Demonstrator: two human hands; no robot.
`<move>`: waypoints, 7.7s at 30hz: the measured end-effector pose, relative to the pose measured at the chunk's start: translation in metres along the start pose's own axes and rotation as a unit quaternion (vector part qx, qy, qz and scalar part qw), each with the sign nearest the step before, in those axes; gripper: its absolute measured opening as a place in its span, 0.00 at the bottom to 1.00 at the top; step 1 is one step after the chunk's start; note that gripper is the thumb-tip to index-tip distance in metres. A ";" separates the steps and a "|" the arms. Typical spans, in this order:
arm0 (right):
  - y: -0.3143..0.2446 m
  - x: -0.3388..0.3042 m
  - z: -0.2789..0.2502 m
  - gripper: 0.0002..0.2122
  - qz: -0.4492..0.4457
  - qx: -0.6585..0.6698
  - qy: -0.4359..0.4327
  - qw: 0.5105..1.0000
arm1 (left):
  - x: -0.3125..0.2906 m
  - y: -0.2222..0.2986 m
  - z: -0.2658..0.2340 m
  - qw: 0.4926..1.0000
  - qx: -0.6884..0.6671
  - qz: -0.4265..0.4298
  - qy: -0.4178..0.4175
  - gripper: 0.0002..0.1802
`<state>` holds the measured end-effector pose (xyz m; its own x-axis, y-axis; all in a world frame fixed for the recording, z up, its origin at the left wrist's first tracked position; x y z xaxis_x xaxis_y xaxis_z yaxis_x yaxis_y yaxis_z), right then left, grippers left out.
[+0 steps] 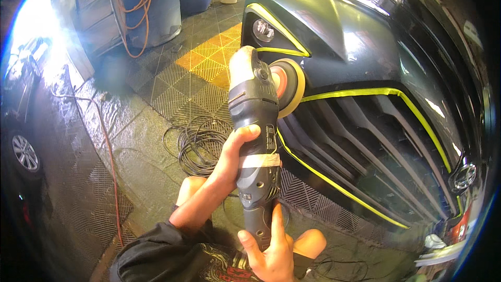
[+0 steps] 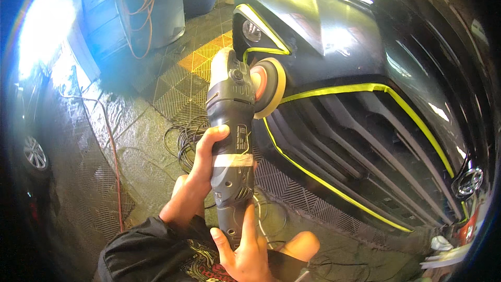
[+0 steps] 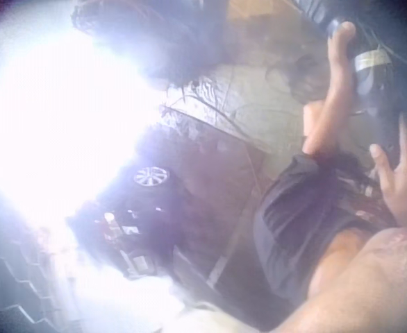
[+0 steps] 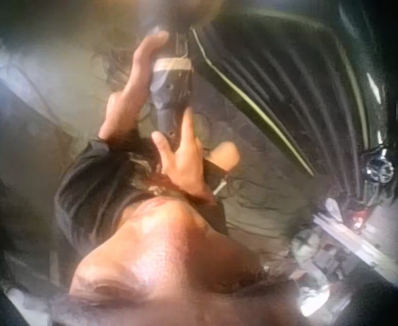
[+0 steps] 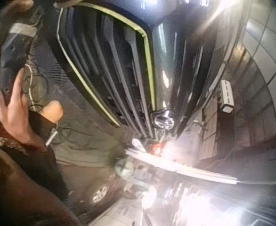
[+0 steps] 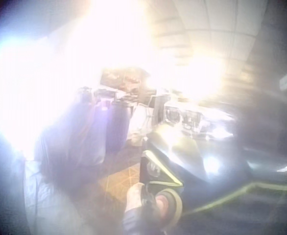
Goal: The person uses a rotary polisher to buff the front bumper of a dark-colored car. They move the tool along the lower edge and around the grille area, which is outlined with yellow tape.
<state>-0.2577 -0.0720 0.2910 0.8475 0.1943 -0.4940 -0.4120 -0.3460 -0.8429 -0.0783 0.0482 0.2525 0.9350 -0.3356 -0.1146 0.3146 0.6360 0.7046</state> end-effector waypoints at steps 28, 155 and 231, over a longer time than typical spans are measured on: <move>-0.035 0.064 -0.021 0.39 -0.260 -0.173 0.061 0.948 | 0.055 0.012 -0.026 0.989 -0.132 0.033 -0.056 0.35; 0.015 0.043 -0.027 0.31 -0.356 -0.457 0.321 0.749 | 0.066 -0.046 -0.035 0.987 -0.148 0.061 -0.001 0.43; 0.041 0.010 -0.060 0.34 -0.350 -0.433 0.291 0.778 | 0.038 -0.074 -0.013 0.986 -0.157 0.043 0.038 0.44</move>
<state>-0.2461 -0.1390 0.2645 0.8747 0.2523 0.4139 0.3852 -0.8801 -0.2776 -0.0640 -0.0026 0.1869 0.9663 -0.2256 -0.1236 0.2572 0.8482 0.4631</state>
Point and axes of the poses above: each hand's wrist, its own x-axis towards the middle knuckle, its own z-axis out of the palm, y = z × x, the point moved 6 cm from there along x, towards the middle knuckle, and after that the axes turned 10 degrees about -y, right-handed, at the moved point
